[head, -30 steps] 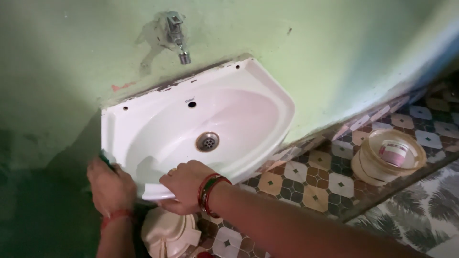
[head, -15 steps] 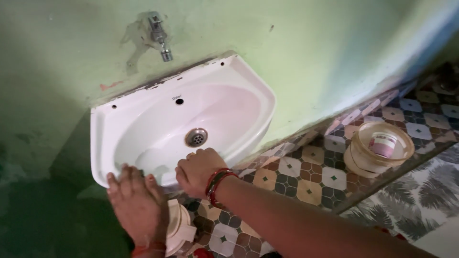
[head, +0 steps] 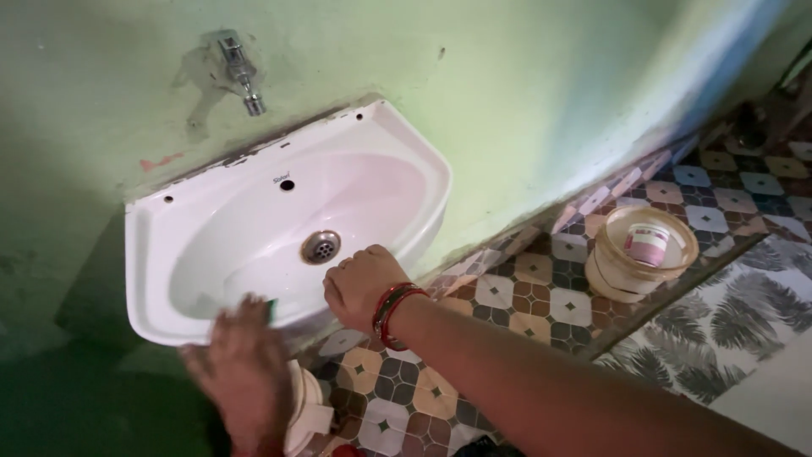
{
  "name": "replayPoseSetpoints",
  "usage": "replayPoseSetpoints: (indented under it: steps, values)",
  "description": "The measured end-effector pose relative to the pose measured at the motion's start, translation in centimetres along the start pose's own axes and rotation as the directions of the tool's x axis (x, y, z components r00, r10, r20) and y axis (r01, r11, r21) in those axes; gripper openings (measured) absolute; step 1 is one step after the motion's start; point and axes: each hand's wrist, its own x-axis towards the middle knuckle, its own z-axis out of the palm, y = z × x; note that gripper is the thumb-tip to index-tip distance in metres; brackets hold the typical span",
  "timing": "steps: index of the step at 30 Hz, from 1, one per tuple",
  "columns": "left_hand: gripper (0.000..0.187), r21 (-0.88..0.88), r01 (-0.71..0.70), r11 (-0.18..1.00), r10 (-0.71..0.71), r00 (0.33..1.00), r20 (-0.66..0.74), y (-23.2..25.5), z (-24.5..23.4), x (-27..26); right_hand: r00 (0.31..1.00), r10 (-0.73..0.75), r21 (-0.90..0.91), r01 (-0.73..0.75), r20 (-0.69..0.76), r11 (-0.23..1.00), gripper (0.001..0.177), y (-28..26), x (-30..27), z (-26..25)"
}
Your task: The person scrubs the interior and rim of a white wall-mounted bathroom sink using a green sponge. The person repeatedly wipes the basin and edges with the sponge throughout the clip.
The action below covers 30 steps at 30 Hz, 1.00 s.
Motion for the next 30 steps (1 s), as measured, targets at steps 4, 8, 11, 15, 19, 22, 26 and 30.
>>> replayPoseSetpoints:
  steps: [4, 8, 11, 15, 19, 22, 26, 30]
  values:
    - [0.042, -0.012, -0.026, 1.0, 0.024, 0.99, -0.136, -5.8, -2.1, 1.0, 0.999, -0.027, 0.019, 0.028, -0.029, 0.999, 0.035, 0.7, -0.1, 0.2]
    - [0.039, 0.02, 0.011, 1.0, -0.006, 0.973, -0.231, -3.8, -1.9, 1.0, 0.993, -0.053, 0.031, 0.056, -0.103, 0.998, 0.032, 1.3, -0.2, 0.9]
    - [0.038, 0.057, -0.134, 0.989, 0.143, 0.972, -0.186, 1.4, -1.5, 0.5, 0.991, -0.046, 0.061, 0.054, -0.126, 0.997, 0.033, 1.6, -0.2, 1.3]
    - [0.038, -0.141, -0.055, 0.988, 0.05, 0.998, -0.042, 8.8, -1.2, -0.1, 0.99, -0.02, 0.091, 0.032, -0.138, 0.995, 0.037, 1.5, 0.1, 1.6]
    - [0.038, -0.111, -0.18, 0.977, 0.163, 0.975, -0.15, 8.2, -0.9, 0.3, 0.989, -0.01, 0.101, 0.025, -0.148, 0.995, 0.04, 1.7, 0.0, 1.3]
    - [0.042, 0.109, -0.158, 0.981, 0.156, 0.987, 0.025, 3.1, -1.4, 0.6, 0.993, 0.022, 0.109, -0.009, -0.119, 0.994, 0.041, 1.6, 0.1, 1.3]
    - [0.039, 0.132, -0.108, 0.985, 0.13, 0.976, -0.173, -3.0, -2.7, 0.3, 0.992, 0.047, 0.132, -0.032, -0.113, 0.991, 0.041, 1.6, 0.2, 1.4]
    - [0.039, 0.144, -0.049, 0.988, 0.085, 0.962, -0.261, -3.1, -1.1, 0.4, 0.993, 0.035, 0.139, -0.02, -0.11, 0.99, 0.04, 1.4, 0.0, 1.3]
